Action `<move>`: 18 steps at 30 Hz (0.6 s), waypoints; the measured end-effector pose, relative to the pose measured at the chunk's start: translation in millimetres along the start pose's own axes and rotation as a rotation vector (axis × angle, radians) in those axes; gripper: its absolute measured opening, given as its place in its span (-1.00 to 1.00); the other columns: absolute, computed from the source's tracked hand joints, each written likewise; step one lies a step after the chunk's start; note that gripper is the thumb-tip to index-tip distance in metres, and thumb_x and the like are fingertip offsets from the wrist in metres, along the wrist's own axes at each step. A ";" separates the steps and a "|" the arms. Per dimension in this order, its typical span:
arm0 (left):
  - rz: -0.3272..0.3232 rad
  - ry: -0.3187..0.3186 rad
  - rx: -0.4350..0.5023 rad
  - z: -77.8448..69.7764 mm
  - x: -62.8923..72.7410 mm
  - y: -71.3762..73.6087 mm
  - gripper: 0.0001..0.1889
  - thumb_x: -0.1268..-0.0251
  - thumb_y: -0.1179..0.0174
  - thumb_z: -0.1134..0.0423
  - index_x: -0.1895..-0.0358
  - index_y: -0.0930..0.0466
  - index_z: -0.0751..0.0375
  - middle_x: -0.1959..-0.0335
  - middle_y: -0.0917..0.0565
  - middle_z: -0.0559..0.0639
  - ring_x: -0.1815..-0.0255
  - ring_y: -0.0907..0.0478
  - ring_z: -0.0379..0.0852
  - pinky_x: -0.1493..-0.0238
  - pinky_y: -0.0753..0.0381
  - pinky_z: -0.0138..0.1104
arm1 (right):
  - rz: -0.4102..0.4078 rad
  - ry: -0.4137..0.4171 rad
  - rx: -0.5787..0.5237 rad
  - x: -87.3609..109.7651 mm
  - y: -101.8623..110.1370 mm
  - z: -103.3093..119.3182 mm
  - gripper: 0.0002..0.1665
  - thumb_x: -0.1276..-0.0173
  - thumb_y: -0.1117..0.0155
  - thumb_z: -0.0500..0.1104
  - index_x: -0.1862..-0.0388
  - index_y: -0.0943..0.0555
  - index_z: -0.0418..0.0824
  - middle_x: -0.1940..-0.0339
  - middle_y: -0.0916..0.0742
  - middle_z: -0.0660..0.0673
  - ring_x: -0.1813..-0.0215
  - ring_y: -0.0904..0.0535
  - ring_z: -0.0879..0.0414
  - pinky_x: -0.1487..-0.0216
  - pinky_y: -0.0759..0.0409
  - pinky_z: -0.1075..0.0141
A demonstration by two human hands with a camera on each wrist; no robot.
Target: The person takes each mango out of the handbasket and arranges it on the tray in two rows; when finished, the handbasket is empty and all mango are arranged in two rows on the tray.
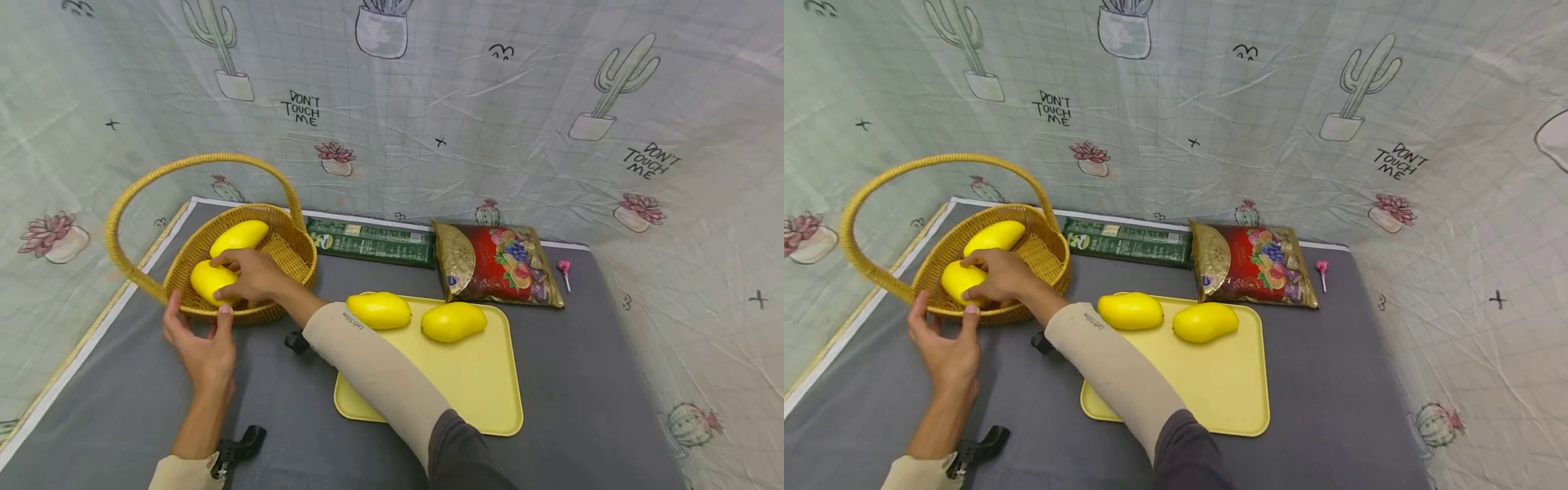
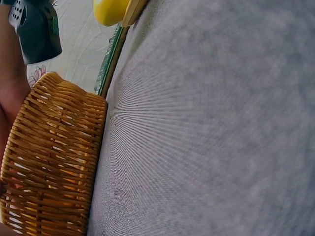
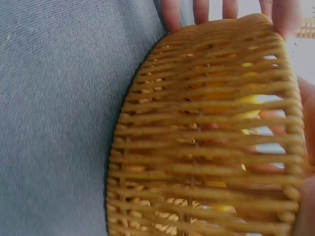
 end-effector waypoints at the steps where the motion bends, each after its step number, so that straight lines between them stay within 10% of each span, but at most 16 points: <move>1: -0.001 -0.001 0.004 0.7 -0.2 -0.5 -0.18 -0.43 -0.35 0.27 -0.65 -0.15 -0.23 -0.66 0.02 -0.09 -0.69 0.12 -0.04 -0.61 -0.24 0.07 | -0.003 0.007 -0.018 1.4 1.9 -1.6 -0.30 -0.33 -0.59 0.08 -0.43 -0.59 0.29 -0.36 -0.69 0.17 -0.28 -0.61 0.31 -0.02 -0.58 0.50; 18: -0.012 0.007 -0.019 3.0 -0.5 -1.8 -0.18 -0.44 -0.35 0.26 -0.64 -0.15 -0.27 -0.66 0.01 -0.13 -0.73 0.14 -0.03 -0.65 -0.20 0.11 | -0.067 0.205 -0.338 42.3 37.9 -6.8 -0.28 -0.33 -0.60 -0.13 -0.46 -0.61 0.09 -0.45 -0.67 0.00 -0.30 -0.65 0.20 -0.10 -0.59 0.54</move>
Point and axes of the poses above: each hand's wrist, its own x-axis away from the middle knuckle, its own y-axis out of the back of the hand, z = x × y, the point moved 10 cm from there along -x, towards the middle knuckle
